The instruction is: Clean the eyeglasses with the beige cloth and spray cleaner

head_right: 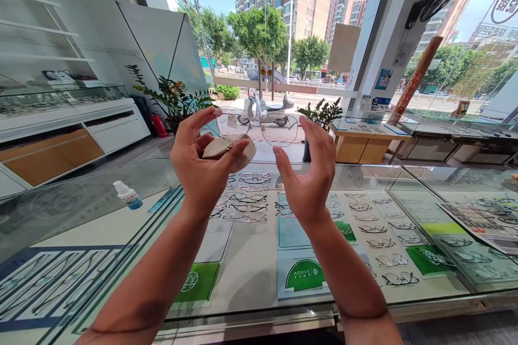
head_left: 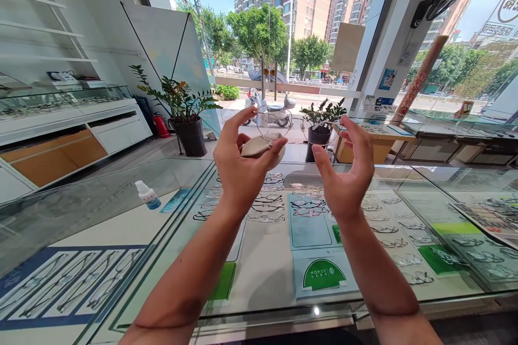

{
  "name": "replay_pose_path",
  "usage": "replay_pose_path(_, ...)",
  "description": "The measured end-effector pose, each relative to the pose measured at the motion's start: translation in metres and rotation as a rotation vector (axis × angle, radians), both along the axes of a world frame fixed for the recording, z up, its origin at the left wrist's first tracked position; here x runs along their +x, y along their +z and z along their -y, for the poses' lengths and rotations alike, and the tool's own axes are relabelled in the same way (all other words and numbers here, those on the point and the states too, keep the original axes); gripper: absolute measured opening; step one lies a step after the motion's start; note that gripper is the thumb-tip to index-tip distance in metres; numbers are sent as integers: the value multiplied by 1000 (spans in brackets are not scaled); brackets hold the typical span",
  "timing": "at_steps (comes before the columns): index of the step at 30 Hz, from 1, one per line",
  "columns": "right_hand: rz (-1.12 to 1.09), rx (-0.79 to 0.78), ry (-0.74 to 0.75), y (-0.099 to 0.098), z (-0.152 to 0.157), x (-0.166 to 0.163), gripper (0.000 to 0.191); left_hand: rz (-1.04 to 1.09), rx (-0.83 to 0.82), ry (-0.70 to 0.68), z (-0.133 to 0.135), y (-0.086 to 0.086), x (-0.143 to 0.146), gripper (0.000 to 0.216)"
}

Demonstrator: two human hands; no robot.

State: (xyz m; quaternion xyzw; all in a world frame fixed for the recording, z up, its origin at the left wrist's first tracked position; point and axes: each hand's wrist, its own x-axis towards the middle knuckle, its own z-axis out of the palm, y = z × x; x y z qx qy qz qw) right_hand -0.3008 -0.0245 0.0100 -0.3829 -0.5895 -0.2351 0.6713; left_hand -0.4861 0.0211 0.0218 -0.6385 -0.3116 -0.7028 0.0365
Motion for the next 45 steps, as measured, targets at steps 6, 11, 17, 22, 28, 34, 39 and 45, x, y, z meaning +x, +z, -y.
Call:
replay_pose_path(6,-69,-125,120,-3,-7,2,59,3,95,84,-1,-4,1,68)
replay_pose_path(11,-101,-182,178,-5,-10,4,60,-11,112,78,-1,-6,1,67)
replay_pose_path(17,-56,-75,111,-5,-8,0,62,4,114,72,-7,-9,3,69)
replay_pose_path(22,-30,-41,90,-2,-4,-4,63,48,146,36,-15,-10,2,72)
replay_pose_path(28,-288,-65,414,1,-4,0,35,52,154,15,-15,-10,2,71)
replay_pose_path(34,-439,-249,641,5,-9,14,29,14,115,3,-7,-8,5,66)
replay_pose_path(39,-423,-378,692,8,-8,20,37,15,88,-42,-7,-9,7,65)
replay_pose_path(45,-532,-427,746,13,-3,17,36,46,77,-111,-5,-6,9,64)
